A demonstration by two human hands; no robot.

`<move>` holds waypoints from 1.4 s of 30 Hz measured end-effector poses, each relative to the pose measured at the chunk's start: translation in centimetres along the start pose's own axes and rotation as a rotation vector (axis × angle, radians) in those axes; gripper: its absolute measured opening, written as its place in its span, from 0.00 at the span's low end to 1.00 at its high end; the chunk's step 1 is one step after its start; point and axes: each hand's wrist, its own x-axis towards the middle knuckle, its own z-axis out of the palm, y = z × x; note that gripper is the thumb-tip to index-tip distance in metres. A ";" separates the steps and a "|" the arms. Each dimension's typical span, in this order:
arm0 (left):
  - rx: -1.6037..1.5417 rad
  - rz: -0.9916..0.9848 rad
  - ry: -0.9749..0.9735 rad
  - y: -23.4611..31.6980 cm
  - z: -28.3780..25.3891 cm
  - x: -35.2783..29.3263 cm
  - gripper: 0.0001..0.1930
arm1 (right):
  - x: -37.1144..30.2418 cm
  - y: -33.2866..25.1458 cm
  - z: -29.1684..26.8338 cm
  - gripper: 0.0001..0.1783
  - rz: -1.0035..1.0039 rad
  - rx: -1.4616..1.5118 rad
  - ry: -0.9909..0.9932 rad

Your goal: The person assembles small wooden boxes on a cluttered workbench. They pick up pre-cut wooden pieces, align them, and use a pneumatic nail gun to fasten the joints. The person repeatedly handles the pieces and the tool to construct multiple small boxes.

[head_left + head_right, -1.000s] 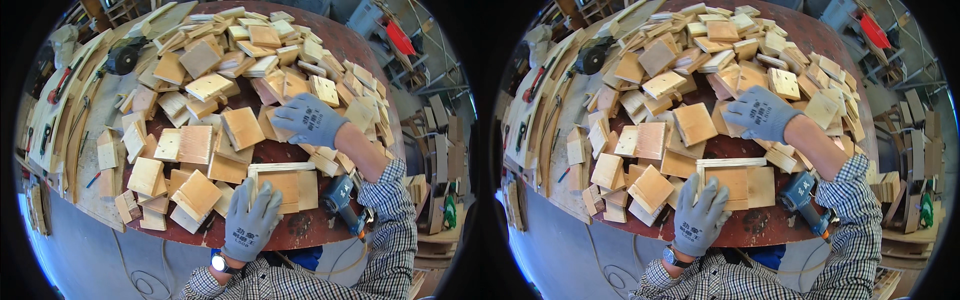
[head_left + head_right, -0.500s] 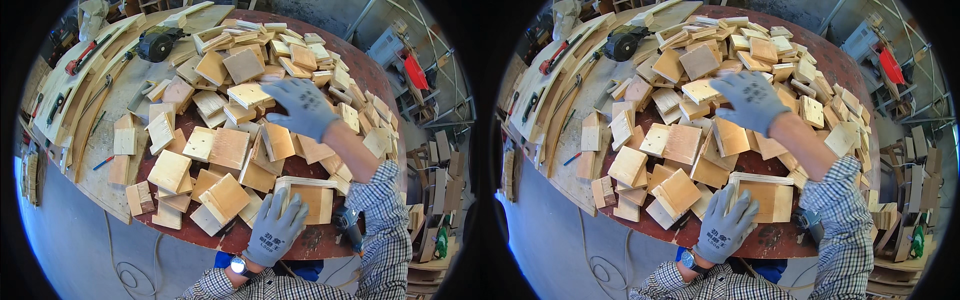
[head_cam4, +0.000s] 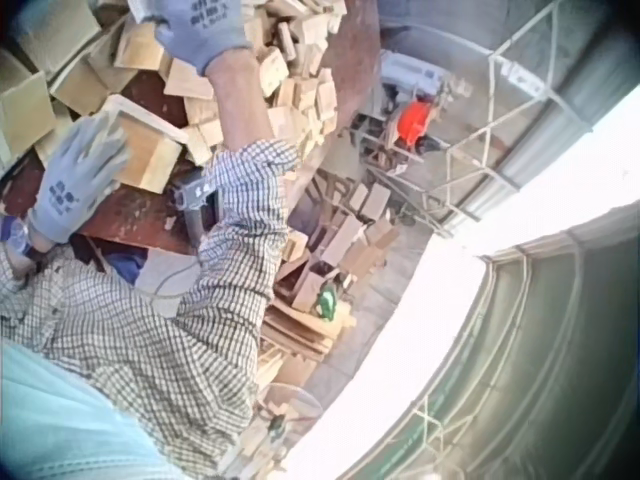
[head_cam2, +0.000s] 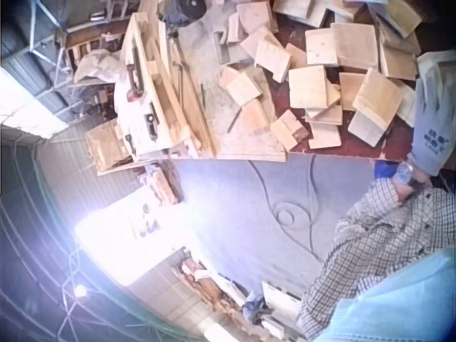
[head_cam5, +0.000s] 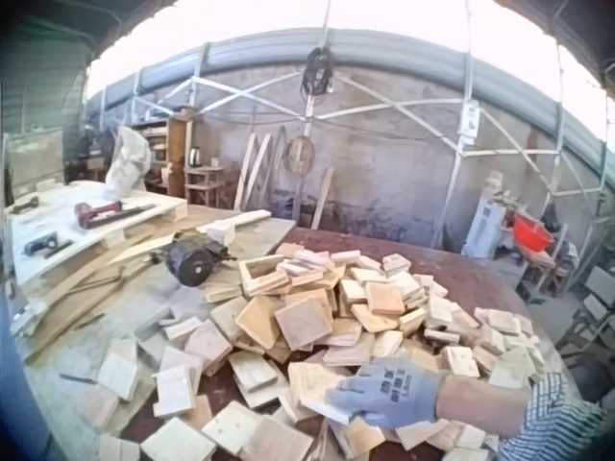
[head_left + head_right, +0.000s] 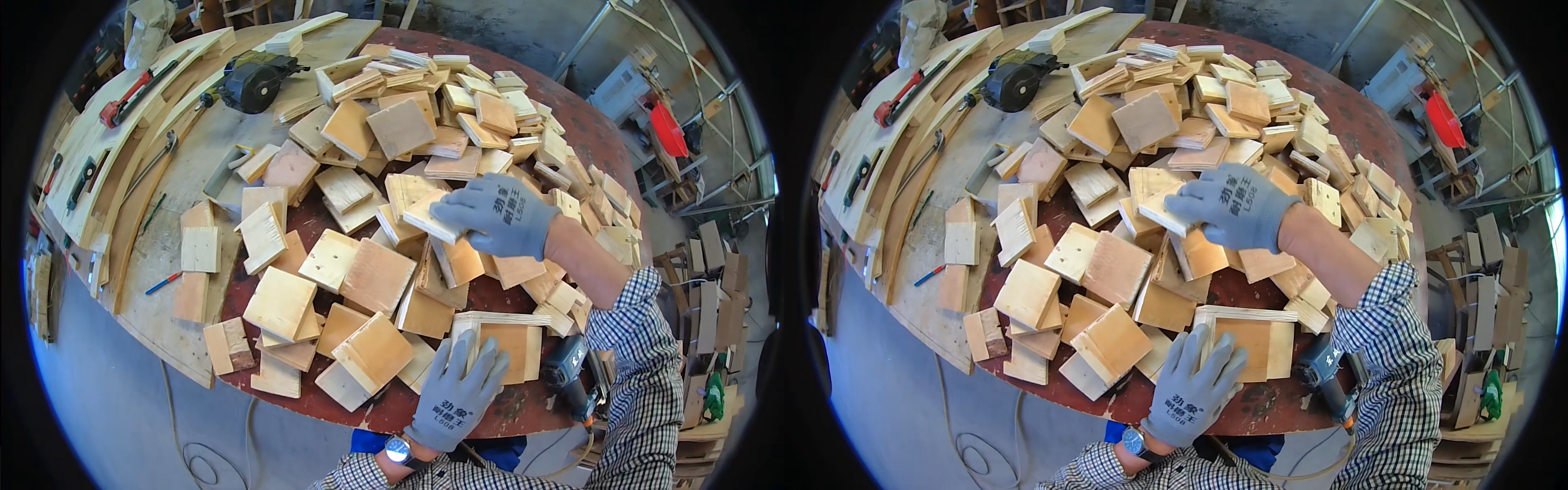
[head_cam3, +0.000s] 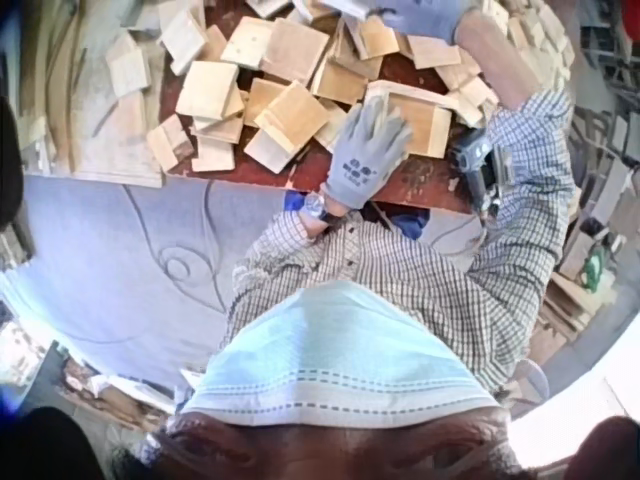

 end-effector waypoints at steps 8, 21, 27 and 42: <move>-0.012 -0.035 0.006 0.1 -0.3 0.1 0.28 | 2.8 4.2 -0.3 0.27 0.341 0.241 0.191; -0.030 -0.007 -0.018 0.1 -0.3 0.1 0.24 | 19.0 2.6 -0.7 0.51 0.731 -0.037 -0.277; -0.030 -0.018 -0.060 0.4 -0.6 0.7 0.26 | 20.4 10.9 -3.2 0.36 0.895 0.088 -0.055; -0.084 -0.004 -0.003 0.2 -0.1 0.1 0.24 | 11.6 21.7 0.4 0.22 0.549 0.266 0.928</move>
